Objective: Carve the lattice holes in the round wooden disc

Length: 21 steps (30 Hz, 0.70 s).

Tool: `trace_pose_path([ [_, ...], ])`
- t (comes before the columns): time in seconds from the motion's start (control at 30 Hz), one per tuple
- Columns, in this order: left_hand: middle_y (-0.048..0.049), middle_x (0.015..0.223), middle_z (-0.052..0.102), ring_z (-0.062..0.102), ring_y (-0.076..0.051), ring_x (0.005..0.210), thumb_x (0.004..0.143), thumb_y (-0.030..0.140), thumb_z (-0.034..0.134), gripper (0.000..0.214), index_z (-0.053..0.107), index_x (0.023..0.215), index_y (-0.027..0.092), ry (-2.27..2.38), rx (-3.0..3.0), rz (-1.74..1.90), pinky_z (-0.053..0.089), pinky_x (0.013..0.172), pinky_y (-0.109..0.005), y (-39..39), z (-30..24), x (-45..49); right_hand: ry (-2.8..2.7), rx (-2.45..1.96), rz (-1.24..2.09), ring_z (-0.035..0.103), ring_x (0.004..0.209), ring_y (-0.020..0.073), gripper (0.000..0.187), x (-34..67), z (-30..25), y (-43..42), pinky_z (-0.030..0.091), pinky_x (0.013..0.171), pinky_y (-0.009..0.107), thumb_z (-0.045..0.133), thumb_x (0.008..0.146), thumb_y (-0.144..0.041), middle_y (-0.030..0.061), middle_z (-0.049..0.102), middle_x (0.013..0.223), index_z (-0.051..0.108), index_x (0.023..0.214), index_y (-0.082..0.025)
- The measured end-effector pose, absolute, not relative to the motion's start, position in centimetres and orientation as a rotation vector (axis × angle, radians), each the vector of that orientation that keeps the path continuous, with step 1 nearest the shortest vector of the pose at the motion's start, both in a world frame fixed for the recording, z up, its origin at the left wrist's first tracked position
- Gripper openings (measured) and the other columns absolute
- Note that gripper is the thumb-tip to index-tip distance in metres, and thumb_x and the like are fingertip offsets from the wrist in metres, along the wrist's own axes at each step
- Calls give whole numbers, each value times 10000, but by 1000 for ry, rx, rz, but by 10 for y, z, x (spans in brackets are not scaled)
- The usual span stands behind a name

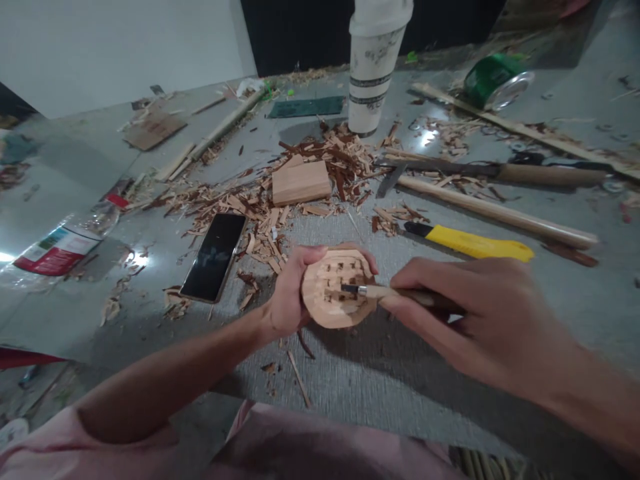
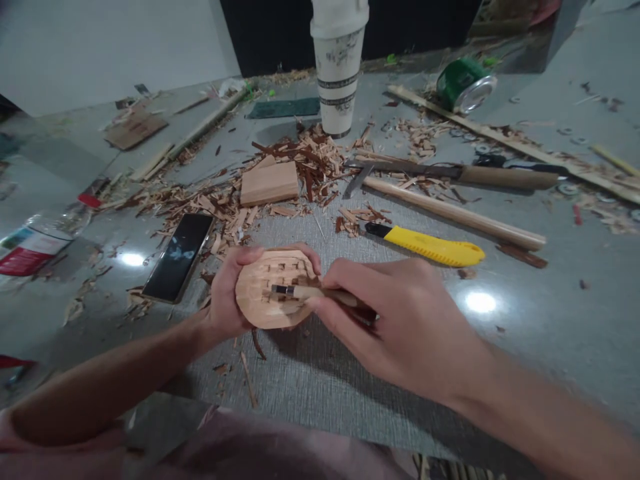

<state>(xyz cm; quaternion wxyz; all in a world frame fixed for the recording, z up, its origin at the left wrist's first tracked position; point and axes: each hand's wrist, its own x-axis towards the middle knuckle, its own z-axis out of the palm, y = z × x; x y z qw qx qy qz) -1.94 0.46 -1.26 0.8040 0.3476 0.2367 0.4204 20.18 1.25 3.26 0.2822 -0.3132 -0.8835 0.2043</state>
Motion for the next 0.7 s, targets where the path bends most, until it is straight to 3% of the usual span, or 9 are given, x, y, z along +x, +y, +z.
trace_pose_path([
  [0.3, -135, 881, 699, 667, -221, 727, 821, 622, 557, 600, 710, 1074, 100, 704, 783, 1004, 564, 654, -320, -1, -4, -19, -2467, -811, 393, 466, 496, 102, 182, 197, 27, 1, 259, 522, 313, 599, 1047, -276, -51, 599, 640, 609, 876, -212],
  [0.5, -125, 864, 714, 666, -217, 736, 841, 632, 532, 588, 718, 1056, 117, 684, 814, 1007, 557, 664, -306, -1, -4, -18, -2465, -824, 345, 479, 506, 106, 192, 195, 29, 1, 269, 527, 315, 598, 1049, -285, -47, 610, 649, 595, 870, -216],
  [0.7, -125, 826, 698, 708, -304, 825, 838, 629, 510, 599, 700, 1127, 139, 699, 848, 1017, 596, 693, -380, 1, -3, -16, -2472, -837, 327, 454, 492, 116, 205, 196, 32, -1, 255, 524, 330, 590, 1051, -294, -43, 588, 627, 597, 860, -221],
])
